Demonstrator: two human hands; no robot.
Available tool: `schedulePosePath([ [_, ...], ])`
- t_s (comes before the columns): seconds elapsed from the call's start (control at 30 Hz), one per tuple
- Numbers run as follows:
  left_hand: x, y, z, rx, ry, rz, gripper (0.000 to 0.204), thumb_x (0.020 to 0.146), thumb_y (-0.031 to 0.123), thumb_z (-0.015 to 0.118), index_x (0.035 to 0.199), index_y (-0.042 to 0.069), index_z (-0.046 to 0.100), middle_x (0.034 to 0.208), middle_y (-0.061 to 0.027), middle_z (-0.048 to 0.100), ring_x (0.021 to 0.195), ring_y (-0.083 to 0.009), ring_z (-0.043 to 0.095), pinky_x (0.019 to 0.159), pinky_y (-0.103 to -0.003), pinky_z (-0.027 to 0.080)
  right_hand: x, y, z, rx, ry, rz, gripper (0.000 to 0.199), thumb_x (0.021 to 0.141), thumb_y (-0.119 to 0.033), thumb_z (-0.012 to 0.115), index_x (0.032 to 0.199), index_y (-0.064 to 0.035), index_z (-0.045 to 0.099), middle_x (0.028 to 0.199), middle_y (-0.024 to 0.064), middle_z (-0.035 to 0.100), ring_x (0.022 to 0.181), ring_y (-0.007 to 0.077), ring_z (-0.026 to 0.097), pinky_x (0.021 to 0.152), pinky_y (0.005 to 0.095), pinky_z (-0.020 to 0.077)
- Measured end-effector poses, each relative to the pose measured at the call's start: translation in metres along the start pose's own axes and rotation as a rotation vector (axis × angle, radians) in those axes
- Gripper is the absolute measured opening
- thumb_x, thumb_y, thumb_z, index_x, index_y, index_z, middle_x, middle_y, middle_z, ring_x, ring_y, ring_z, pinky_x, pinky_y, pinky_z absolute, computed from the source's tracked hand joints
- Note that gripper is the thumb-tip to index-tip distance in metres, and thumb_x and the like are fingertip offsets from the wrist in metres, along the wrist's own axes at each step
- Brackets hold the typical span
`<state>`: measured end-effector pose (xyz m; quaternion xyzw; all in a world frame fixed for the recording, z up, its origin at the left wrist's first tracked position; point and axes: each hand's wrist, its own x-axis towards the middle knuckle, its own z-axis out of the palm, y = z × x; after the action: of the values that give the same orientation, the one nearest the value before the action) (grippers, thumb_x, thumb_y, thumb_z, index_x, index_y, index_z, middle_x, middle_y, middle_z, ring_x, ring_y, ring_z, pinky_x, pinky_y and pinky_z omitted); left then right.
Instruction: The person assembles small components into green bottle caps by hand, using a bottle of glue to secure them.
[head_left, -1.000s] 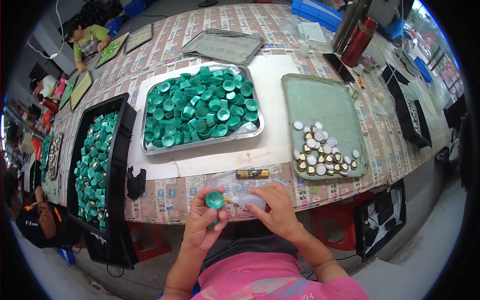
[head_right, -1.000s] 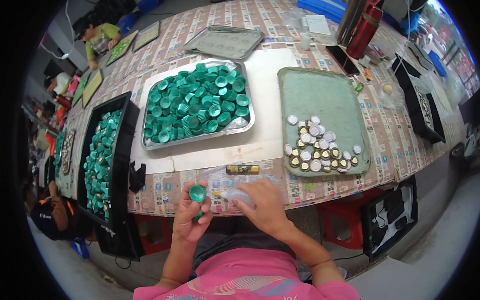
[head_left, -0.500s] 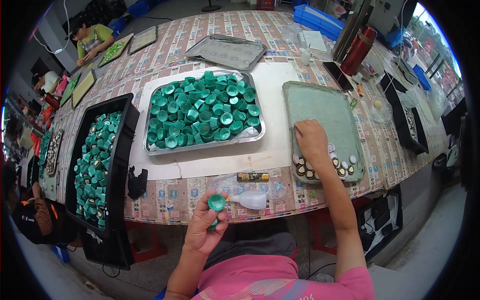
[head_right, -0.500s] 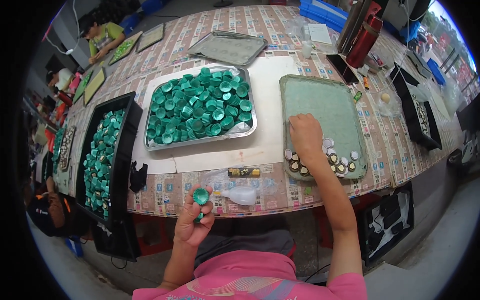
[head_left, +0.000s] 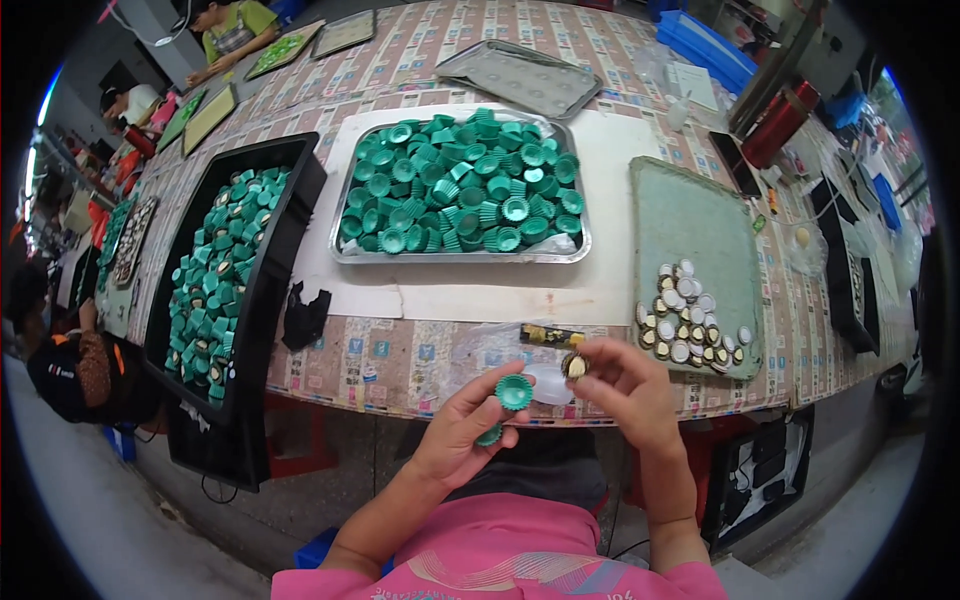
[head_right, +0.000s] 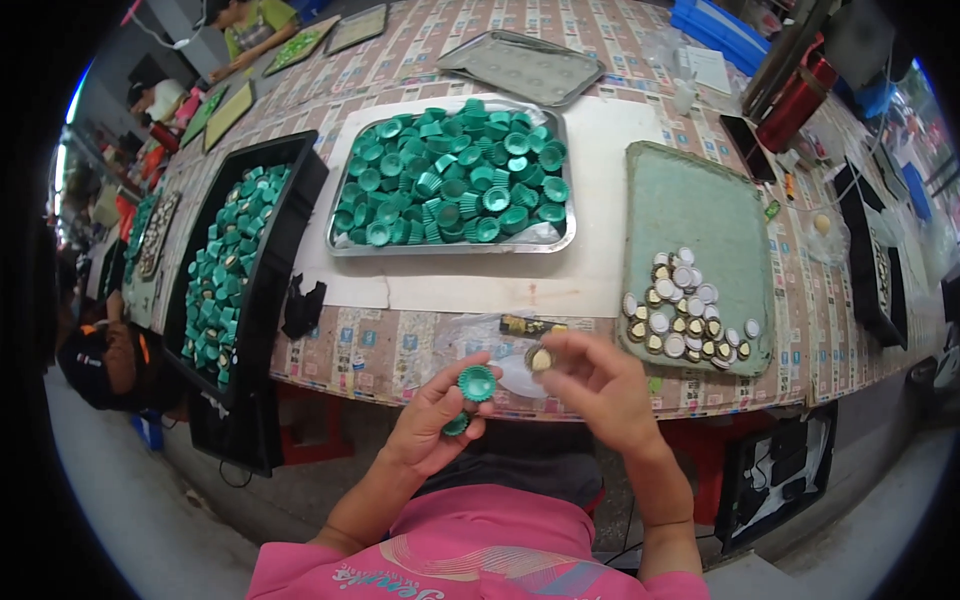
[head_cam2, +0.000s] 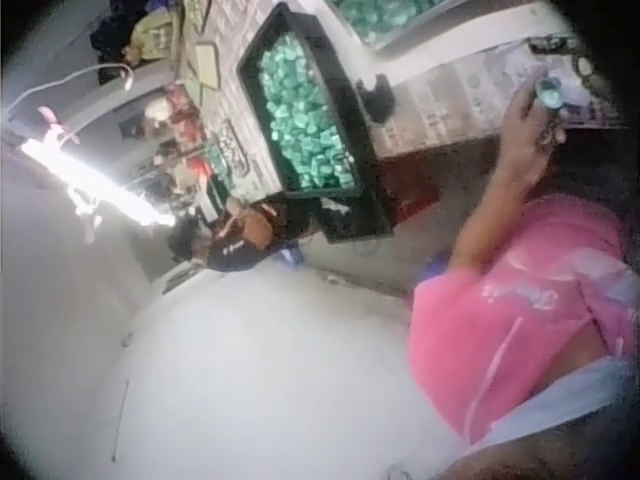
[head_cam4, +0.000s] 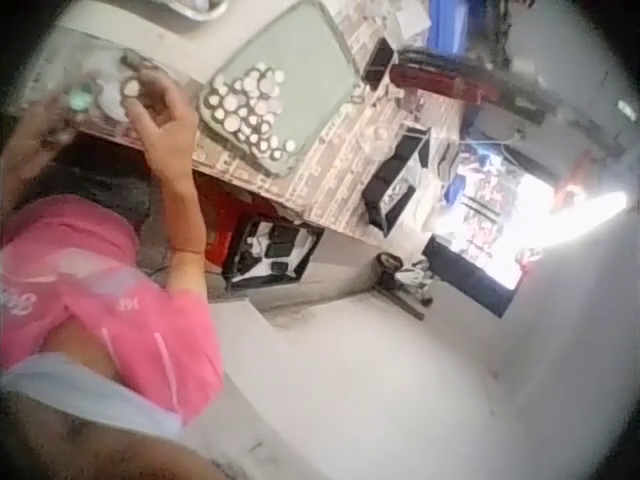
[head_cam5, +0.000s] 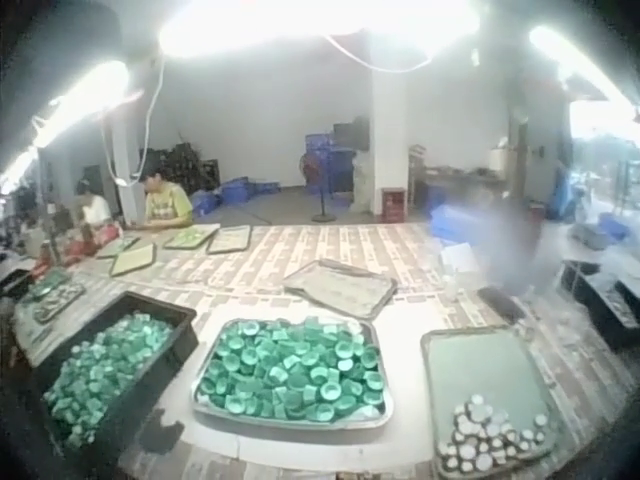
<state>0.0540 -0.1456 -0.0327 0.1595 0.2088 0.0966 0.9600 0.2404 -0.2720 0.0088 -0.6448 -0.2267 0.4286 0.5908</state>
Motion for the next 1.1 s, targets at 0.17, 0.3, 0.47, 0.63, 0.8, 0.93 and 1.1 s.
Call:
schedulePosePath([
  [0.17, -0.006, 0.004, -0.012, -0.014, -0.055, -0.011, 0.046, 0.096, 0.017, 0.057, 0.139, 0.007, 0.044, 0.111, -0.0053, 0.059, 0.091, -0.0124, 0.059, 0.067, -0.022, 0.051, -0.012, 0.01, 0.036, -0.097, -0.165, -0.125, 0.029, 0.085, 0.002, 0.064, 0.113, 0.0001, 0.062, 0.108, 0.0083, 0.059, 0.09, 0.0147, 0.063, 0.075, 0.0249, 0.0527],
  [0.3, -0.007, 0.003, -0.02, 0.049, -0.049, 0.01, 0.045, 0.096, 0.023, 0.055, 0.137, 0.006, 0.045, 0.106, -0.0055, 0.059, 0.088, -0.012, 0.059, 0.066, -0.023, 0.051, -0.013, 0.003, 0.045, -0.021, -0.158, -0.004, 0.025, 0.087, 0.003, 0.06, 0.111, -0.001, 0.063, 0.106, 0.0095, 0.058, 0.092, 0.0147, 0.063, 0.072, 0.025, 0.0556],
  [0.47, 0.0, -0.003, -0.02, 0.058, -0.066, -0.068, 0.048, 0.097, 0.034, 0.052, 0.135, 0.005, 0.046, 0.104, -0.0063, 0.058, 0.085, -0.0114, 0.058, 0.066, -0.023, 0.051, -0.009, 0.008, 0.034, 0.015, -0.166, 0.018, 0.027, 0.086, 0.005, 0.059, 0.111, -0.0014, 0.063, 0.105, 0.0098, 0.056, 0.09, 0.0143, 0.063, 0.071, 0.0249, 0.0573],
  [0.63, 0.012, -0.011, -0.013, 0.09, -0.06, -0.051, 0.047, 0.097, 0.032, 0.053, 0.133, 0.003, 0.048, 0.102, -0.0054, 0.059, 0.084, -0.0113, 0.058, 0.066, -0.023, 0.05, -0.006, 0.004, 0.026, -0.228, -0.206, -0.134, 0.032, 0.084, 0.005, 0.062, 0.115, -0.0029, 0.063, 0.104, 0.0101, 0.055, 0.089, 0.0137, 0.063, 0.069, 0.0251, 0.0576],
  [0.8, 0.018, -0.018, -0.009, 0.123, -0.025, -0.042, 0.045, 0.097, 0.031, 0.054, 0.131, 0.002, 0.049, 0.099, -0.0047, 0.06, 0.084, -0.0112, 0.059, 0.067, -0.024, 0.051, -0.006, 0.01, 0.017, -0.314, -0.178, -0.211, 0.039, 0.08, 0.004, 0.068, 0.118, -0.0044, 0.063, 0.102, 0.0105, 0.055, 0.086, 0.0179, 0.064, 0.069, 0.0258, 0.0548],
  [0.93, 0.02, -0.023, -0.006, 0.101, -0.012, -0.054, 0.043, 0.097, 0.028, 0.053, 0.132, 0.003, 0.049, 0.1, -0.0052, 0.061, 0.085, -0.0115, 0.059, 0.067, -0.024, 0.051, -0.005, 0.014, 0.006, -0.528, -0.184, -0.41, 0.041, 0.077, 0.002, 0.071, 0.117, -0.0036, 0.063, 0.098, 0.0117, 0.057, 0.084, 0.0235, 0.064, 0.07, 0.0297, 0.0527],
  [1.1, 0.021, -0.025, -0.003, 0.108, -0.026, -0.066, 0.041, 0.097, 0.025, 0.053, 0.132, 0.003, 0.05, 0.101, -0.0058, 0.061, 0.087, -0.0122, 0.059, 0.067, -0.024, 0.052, -0.009, 0.022, 0.005, -0.554, -0.093, -0.596, 0.036, 0.075, 0.0, 0.073, 0.11, -0.0018, 0.065, 0.098, 0.0128, 0.064, 0.082, 0.0272, 0.063, 0.07, 0.0342, 0.0507],
])
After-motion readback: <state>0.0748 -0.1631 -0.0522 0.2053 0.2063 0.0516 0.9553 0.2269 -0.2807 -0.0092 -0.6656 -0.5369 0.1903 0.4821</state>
